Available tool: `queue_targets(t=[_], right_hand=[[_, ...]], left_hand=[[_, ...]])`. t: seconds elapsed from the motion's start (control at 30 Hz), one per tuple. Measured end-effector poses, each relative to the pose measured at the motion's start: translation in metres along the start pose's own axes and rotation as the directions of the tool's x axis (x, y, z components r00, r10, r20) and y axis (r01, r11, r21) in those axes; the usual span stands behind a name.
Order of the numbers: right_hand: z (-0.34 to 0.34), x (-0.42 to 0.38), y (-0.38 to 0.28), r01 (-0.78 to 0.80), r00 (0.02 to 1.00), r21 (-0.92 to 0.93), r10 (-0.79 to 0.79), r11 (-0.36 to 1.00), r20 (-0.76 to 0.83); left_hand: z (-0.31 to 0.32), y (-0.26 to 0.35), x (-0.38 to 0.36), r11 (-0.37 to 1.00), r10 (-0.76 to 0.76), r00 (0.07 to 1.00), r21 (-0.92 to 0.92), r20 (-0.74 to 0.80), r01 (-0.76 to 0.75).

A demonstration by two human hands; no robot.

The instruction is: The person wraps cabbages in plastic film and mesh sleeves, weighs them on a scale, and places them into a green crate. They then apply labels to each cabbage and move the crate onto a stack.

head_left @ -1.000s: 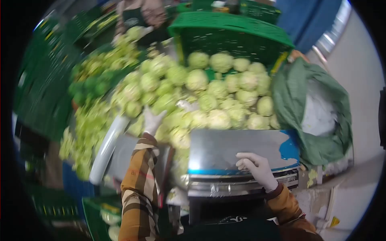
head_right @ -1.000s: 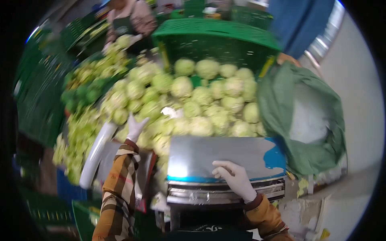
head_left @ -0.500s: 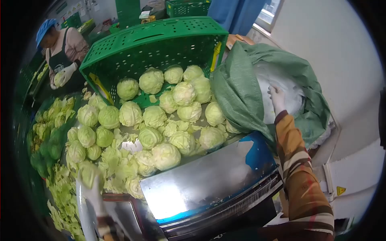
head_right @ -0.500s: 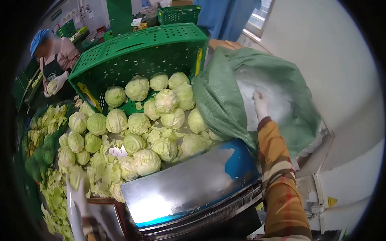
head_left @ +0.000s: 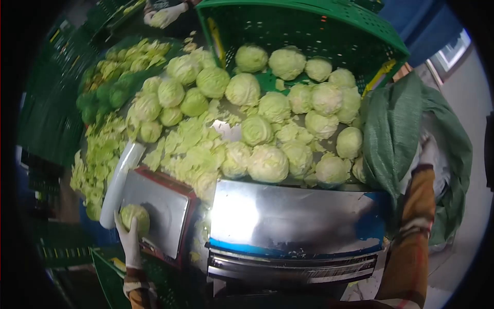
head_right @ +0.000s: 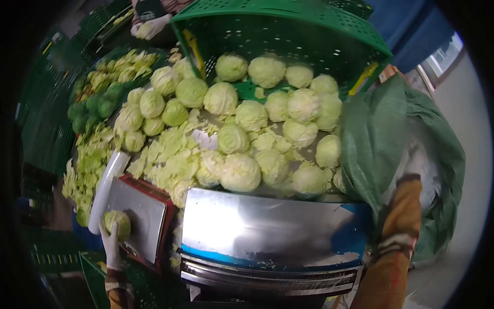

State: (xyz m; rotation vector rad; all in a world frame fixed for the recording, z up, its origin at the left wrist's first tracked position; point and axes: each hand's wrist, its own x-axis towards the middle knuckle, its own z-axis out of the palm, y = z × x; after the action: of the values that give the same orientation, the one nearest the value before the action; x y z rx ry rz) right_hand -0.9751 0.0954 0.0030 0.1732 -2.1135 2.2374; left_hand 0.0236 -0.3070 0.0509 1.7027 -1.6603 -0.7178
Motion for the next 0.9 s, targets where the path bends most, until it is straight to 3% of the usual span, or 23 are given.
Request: queue_targets(t=[0.03,0.1,0.17,0.23,0.27,0.3,0.33,0.37,0.47,0.6,0.67,0.73,0.83,0.87,0.9], right_hand=[[0.004,-0.05,-0.029,0.091,0.995,-0.019,-0.092,0.996,-0.028],[-0.001,-0.101,-0.081,0.111,0.985,-0.293,-0.143,0.95,-0.091],[0.009,-0.17,-0.144,0.08,0.954,-0.58,-0.232,0.811,-0.193],[-0.053,-0.171,-0.152,0.332,0.825,-0.757,-0.562,0.563,-0.056],[-0.041,-0.205,-0.18,0.336,0.772,-0.758,-0.625,0.559,-0.119],[-0.038,-0.224,-0.203,0.397,0.691,-0.773,-0.715,0.495,-0.104],[-0.03,-0.239,-0.222,0.484,0.597,-0.772,-0.8,0.413,-0.054],[-0.016,-0.261,-0.247,0.57,0.479,-0.756,-0.878,0.322,-0.012],[0.045,-0.321,-0.305,0.757,0.191,-0.649,-0.974,0.07,0.118],[0.131,-0.374,-0.333,0.932,-0.005,-0.338,-0.94,-0.128,0.341],[0.179,-0.385,-0.321,0.982,-0.033,-0.141,-0.856,-0.123,0.517],[0.237,-0.387,-0.292,0.999,-0.016,-0.008,-0.69,-0.031,0.724],[0.32,-0.377,-0.2,0.989,0.13,-0.101,-0.316,0.107,0.94],[0.35,-0.414,-0.194,0.878,0.387,-0.37,0.004,0.304,0.922],[0.369,-0.389,-0.134,0.918,0.303,-0.26,-0.104,0.3,0.947]], left_hand=[[0.0,0.001,0.0,0.999,0.018,1.0,0.036,-0.006,-0.018],[0.001,0.003,0.0,0.996,0.045,0.999,0.069,0.02,-0.047],[0.002,0.011,-0.001,0.989,0.099,0.995,0.108,-0.01,-0.097],[-0.001,0.022,-0.004,0.993,0.015,0.999,-0.12,-0.049,-0.021],[-0.003,0.023,-0.005,0.969,-0.01,0.993,-0.246,-0.119,-0.02],[-0.009,0.017,-0.002,0.976,-0.011,0.984,-0.214,-0.175,-0.028],[-0.016,0.029,-0.007,0.964,-0.015,0.981,-0.264,-0.192,-0.037],[-0.026,0.016,-0.005,0.977,0.019,0.968,-0.203,-0.249,-0.071],[-0.046,0.024,-0.013,0.921,-0.071,0.911,-0.378,-0.407,-0.097],[-0.08,0.024,-0.028,0.929,-0.08,0.869,-0.351,-0.488,-0.112],[-0.09,0.022,-0.035,0.917,-0.12,0.876,-0.39,-0.468,-0.083],[-0.096,0.012,-0.041,0.92,-0.127,0.867,-0.384,-0.482,-0.078],[-0.092,0.002,-0.05,0.89,-0.182,0.878,-0.453,-0.442,-0.043],[-0.089,-0.001,-0.053,0.883,-0.183,0.883,-0.467,-0.432,-0.046],[-0.088,-0.004,-0.056,0.883,-0.189,0.898,-0.469,-0.397,-0.022]])
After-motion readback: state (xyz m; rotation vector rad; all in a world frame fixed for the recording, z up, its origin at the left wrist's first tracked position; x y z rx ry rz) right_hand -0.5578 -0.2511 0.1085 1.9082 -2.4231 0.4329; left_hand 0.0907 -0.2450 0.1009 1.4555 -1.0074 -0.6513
